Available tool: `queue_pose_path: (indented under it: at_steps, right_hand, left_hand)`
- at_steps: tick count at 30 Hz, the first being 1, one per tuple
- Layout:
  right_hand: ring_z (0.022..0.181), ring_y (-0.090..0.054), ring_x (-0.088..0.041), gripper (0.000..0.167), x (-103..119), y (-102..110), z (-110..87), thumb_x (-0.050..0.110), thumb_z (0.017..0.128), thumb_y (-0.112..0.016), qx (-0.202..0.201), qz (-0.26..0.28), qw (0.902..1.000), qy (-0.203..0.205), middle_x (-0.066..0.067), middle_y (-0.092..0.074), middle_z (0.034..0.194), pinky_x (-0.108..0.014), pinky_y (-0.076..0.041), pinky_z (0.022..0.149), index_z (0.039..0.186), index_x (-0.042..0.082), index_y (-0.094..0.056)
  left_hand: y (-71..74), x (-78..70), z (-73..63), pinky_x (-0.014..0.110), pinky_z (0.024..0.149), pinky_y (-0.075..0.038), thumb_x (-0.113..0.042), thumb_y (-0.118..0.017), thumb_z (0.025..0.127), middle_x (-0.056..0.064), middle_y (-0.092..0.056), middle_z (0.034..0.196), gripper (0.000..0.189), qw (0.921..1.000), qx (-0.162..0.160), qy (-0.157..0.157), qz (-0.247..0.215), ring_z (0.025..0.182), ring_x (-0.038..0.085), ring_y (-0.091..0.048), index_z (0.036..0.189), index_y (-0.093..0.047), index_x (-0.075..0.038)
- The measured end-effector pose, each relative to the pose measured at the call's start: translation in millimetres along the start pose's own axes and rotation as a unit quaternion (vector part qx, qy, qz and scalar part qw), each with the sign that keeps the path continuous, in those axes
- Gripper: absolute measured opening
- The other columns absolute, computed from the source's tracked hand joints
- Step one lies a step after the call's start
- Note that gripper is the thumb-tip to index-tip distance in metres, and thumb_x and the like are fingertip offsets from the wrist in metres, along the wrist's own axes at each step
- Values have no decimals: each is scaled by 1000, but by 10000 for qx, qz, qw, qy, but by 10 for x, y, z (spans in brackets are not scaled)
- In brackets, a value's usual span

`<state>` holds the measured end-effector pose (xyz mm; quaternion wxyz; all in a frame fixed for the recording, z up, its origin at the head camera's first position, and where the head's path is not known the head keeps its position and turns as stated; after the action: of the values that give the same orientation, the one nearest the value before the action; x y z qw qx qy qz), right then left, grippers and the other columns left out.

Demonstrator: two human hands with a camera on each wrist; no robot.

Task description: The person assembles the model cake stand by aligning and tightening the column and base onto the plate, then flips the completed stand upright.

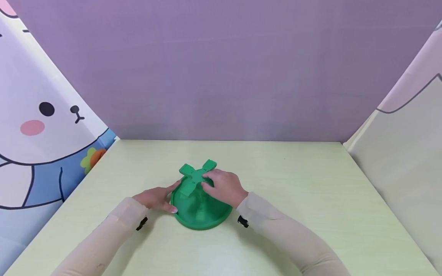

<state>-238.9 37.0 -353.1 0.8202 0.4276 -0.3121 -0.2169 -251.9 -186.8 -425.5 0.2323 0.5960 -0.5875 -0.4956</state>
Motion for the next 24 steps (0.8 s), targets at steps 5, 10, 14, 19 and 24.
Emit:
queue_pose_path:
  at_steps: [5,10,14,19,24]
  right_hand:
    - [47,-42,-2,25,43,45,4,21,91,-61,274,68,9996,18,10,-52,54,-18,-31,42,110,8,-73]
    - [53,-46,0,19,62,143,4,16,90,-60,-93,-129,9996,240,11,-59,63,-16,-36,44,98,11,-76]
    - [82,-63,-16,18,52,219,21,16,85,-69,-430,-857,9922,802,-4,-69,94,-26,-52,60,102,10,-74]
    - [105,-61,-29,33,-48,187,51,21,82,-76,-19,-1409,9840,1091,-15,-65,112,-41,-51,86,113,9,-70]
    - [103,-61,-26,34,-157,118,54,23,86,-72,351,-1356,9865,850,-11,-66,108,-41,-48,90,117,8,-68]
  left_hand:
    - [9,3,9,54,96,-40,-51,-76,77,15,-46,143,105,9999,34,137,28,127,35,-46,155,-14,-18]
    - [-7,10,19,55,98,-39,-52,-76,76,16,-45,144,106,9998,52,166,-21,128,37,-44,155,-14,-17]
    - [-15,16,25,55,98,-39,-53,-76,76,15,-44,144,106,9998,32,175,-49,129,36,-44,155,-14,-18]
    - [-7,1,22,54,97,-40,-52,-76,76,16,-45,143,106,9998,26,179,-3,128,36,-45,155,-14,-18]
    - [-10,-1,22,54,98,-39,-53,-76,76,14,-43,145,106,9997,29,224,-63,129,36,-44,155,-14,-19]
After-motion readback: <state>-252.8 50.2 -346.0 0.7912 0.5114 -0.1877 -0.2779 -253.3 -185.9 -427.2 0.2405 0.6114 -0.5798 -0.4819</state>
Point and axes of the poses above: each hand's wrist, its own z-axis towards the middle knuckle, its own y-axis out of the back of the hand, x = y × z, the point moved 5 cm from there along z, towards the middle knuckle
